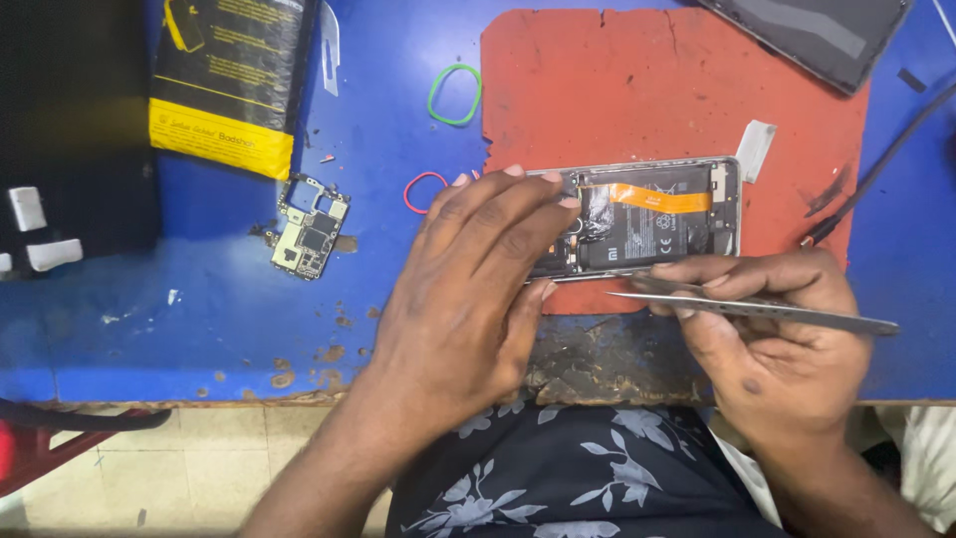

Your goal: The person disassembles a Redmi smartphone, removes the back cover, applies adhesive to the edges, and reassembles the device. They use rubber bands to secure the casing while the adhesive sets, then remove the bands and inspect the phone.

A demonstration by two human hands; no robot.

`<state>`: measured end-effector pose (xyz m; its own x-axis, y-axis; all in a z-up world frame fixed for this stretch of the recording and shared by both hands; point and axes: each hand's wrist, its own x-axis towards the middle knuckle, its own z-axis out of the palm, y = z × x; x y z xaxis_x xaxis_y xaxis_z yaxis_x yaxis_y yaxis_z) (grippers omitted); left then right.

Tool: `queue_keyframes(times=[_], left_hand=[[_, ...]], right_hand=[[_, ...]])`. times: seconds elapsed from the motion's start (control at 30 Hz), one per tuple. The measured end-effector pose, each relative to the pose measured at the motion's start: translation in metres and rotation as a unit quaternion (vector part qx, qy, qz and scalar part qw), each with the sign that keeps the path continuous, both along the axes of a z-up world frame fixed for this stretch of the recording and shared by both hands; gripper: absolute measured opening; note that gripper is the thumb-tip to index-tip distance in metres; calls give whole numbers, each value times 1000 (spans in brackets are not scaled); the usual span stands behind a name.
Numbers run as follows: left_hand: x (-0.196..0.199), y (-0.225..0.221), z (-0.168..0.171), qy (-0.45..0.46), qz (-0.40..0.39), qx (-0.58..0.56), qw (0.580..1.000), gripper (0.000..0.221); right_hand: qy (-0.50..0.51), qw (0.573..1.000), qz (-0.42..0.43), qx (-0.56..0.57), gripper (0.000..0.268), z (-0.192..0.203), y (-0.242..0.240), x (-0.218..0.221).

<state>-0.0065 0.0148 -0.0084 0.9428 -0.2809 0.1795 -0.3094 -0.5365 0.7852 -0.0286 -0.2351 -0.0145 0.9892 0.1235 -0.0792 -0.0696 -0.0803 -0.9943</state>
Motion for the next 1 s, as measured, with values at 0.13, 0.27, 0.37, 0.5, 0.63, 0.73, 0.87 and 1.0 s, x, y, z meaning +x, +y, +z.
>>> queue_keyframes(times=[0.13,0.27,0.37,0.5,0.63,0.73,0.87,1.0], left_hand=[[0,0,0,9,-2,2,1000,53],[1,0,0,10,-3,6,1000,53],[1,-1,-1,6,-3,11,1000,52],[1,-1,-1,13,-5,10,1000,52],[1,-1,-1,13,-8,17,1000,51],[1,0,-1,13,-10,20,1000,51],[1,-1,0,14,-9,21,1000,50],[1,-1,0,11,-7,19,1000,50]], right_hand=[[-17,998,11,-52,26,-1,0,1],[-21,998,8,-60,26,-2,2,1],[-28,998,11,-61,26,-2,2,1],[-23,999,15,-33,24,-2,0,1],[-24,999,19,-43,24,-4,-2,-1],[-28,997,24,-70,26,-3,-3,-2],[-23,997,21,-70,28,-4,-3,-5],[-44,994,35,-92,29,-4,-2,-4]])
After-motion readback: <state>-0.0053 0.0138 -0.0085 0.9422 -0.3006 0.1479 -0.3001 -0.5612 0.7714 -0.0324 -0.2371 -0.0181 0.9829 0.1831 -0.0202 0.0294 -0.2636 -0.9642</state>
